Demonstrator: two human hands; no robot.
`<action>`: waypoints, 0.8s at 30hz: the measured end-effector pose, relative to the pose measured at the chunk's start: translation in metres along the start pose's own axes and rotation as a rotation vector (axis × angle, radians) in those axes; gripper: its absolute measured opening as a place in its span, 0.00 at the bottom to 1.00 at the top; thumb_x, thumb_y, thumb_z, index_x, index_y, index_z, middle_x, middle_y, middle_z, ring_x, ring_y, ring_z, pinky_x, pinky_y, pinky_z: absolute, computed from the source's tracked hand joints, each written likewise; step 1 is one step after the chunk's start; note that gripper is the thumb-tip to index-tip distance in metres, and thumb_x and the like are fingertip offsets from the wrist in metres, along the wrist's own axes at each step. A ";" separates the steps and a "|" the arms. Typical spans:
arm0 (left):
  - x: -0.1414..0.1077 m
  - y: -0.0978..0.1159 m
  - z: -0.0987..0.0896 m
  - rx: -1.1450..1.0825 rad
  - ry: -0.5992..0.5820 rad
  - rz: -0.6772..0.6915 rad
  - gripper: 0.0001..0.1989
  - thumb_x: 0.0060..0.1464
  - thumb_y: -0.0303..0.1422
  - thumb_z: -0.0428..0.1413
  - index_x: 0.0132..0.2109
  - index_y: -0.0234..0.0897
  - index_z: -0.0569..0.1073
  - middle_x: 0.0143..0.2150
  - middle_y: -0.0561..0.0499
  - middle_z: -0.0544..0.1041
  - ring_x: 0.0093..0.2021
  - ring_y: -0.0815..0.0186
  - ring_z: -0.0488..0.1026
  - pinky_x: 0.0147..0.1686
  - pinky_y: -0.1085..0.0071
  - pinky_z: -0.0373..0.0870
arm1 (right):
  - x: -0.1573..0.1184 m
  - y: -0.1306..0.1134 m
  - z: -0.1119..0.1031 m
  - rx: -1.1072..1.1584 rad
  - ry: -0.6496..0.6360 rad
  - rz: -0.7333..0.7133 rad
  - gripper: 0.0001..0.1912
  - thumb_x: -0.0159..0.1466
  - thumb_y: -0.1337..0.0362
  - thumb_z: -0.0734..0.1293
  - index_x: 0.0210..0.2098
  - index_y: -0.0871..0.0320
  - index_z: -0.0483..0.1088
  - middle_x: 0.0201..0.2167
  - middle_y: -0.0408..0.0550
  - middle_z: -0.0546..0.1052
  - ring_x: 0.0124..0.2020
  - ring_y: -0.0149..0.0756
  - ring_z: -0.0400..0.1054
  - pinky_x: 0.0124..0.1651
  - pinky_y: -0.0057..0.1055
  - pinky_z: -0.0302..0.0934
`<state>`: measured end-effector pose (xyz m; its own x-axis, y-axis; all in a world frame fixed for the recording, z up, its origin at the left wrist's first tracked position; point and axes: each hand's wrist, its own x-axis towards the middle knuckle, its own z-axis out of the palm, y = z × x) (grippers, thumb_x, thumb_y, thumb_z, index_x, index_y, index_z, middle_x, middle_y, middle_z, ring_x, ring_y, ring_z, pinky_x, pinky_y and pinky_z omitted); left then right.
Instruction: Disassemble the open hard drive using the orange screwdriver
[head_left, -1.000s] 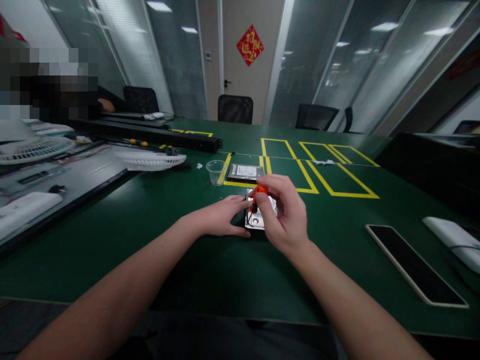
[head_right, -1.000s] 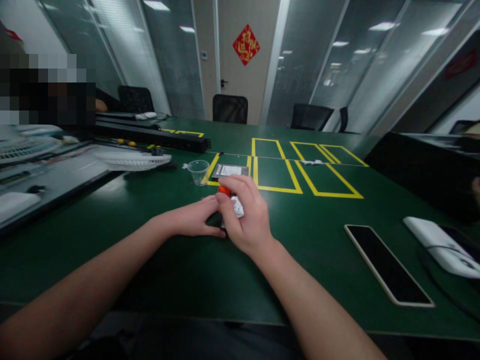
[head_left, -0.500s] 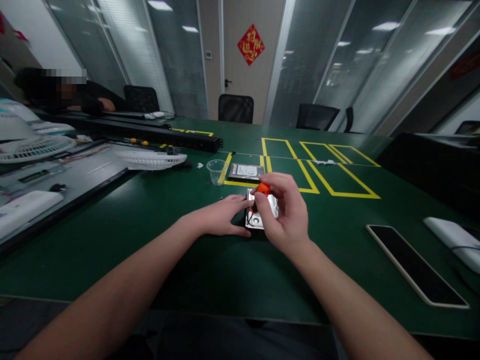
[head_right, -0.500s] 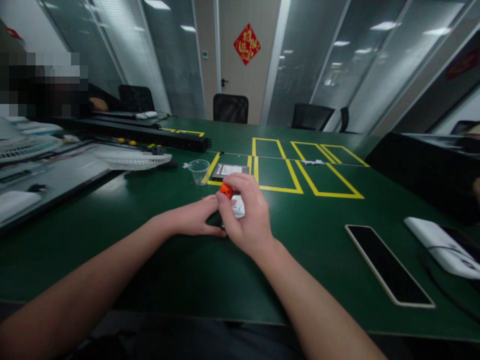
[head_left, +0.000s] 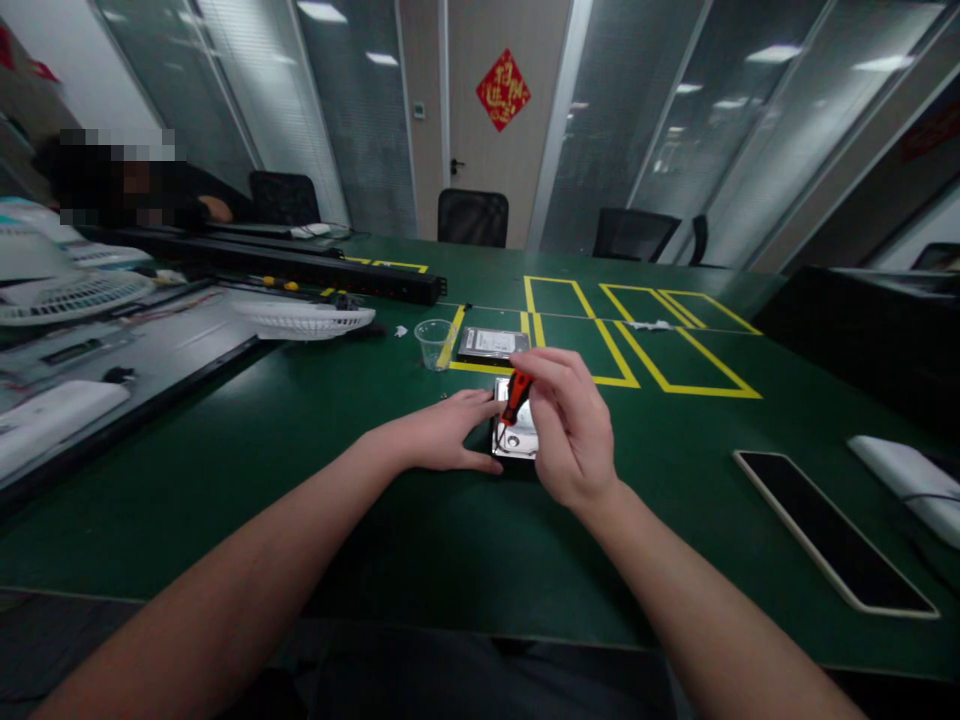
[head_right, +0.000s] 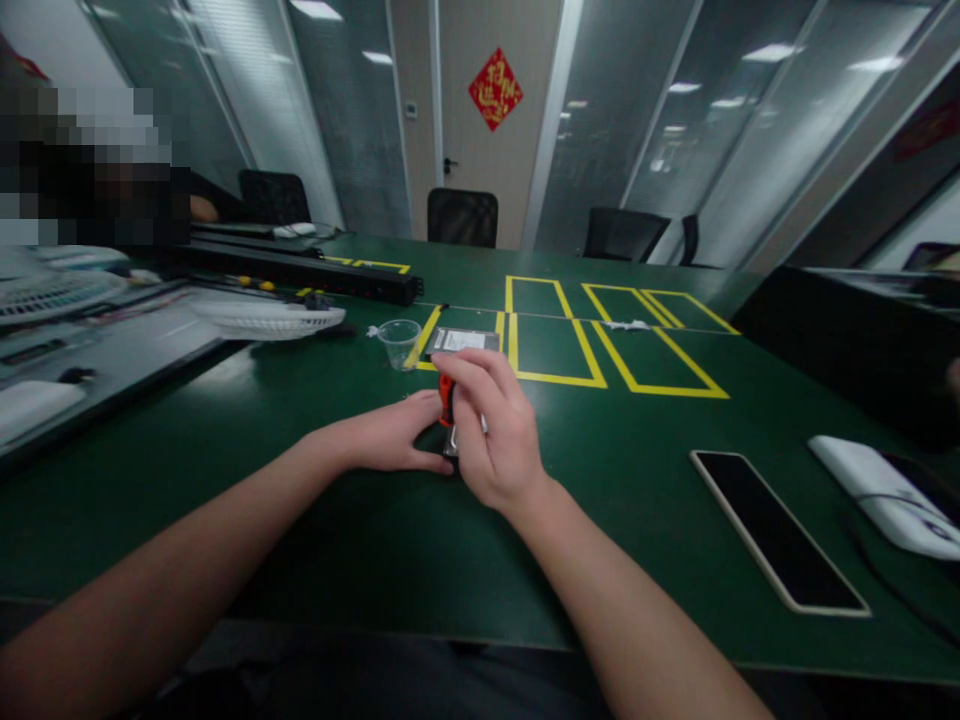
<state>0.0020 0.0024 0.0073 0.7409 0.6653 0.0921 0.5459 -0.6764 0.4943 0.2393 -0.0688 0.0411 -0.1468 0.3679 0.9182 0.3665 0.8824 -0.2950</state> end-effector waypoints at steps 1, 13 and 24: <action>0.000 0.000 0.000 0.002 -0.002 0.001 0.47 0.66 0.57 0.82 0.82 0.43 0.80 0.83 0.35 0.82 0.87 0.29 0.75 0.88 0.36 0.73 | 0.000 0.000 0.000 -0.002 -0.006 0.005 0.22 0.89 0.67 0.64 0.73 0.45 0.85 0.64 0.55 0.89 0.64 0.51 0.88 0.65 0.54 0.88; 0.000 -0.004 0.002 -0.036 0.012 0.048 0.48 0.67 0.52 0.82 0.85 0.46 0.78 0.84 0.35 0.81 0.87 0.30 0.74 0.88 0.35 0.72 | 0.002 0.003 0.004 0.019 -0.011 -0.046 0.16 0.86 0.64 0.74 0.71 0.48 0.84 0.59 0.53 0.91 0.58 0.48 0.88 0.61 0.49 0.88; 0.001 0.002 -0.001 -0.037 0.021 0.007 0.39 0.64 0.53 0.83 0.73 0.43 0.84 0.76 0.37 0.85 0.82 0.30 0.79 0.84 0.37 0.77 | 0.001 -0.001 -0.001 0.087 -0.060 0.009 0.24 0.90 0.67 0.64 0.76 0.45 0.83 0.67 0.56 0.91 0.67 0.52 0.90 0.69 0.57 0.89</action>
<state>0.0033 0.0017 0.0088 0.7358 0.6676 0.1136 0.5260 -0.6690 0.5252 0.2402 -0.0699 0.0423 -0.1992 0.3906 0.8987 0.2874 0.9001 -0.3275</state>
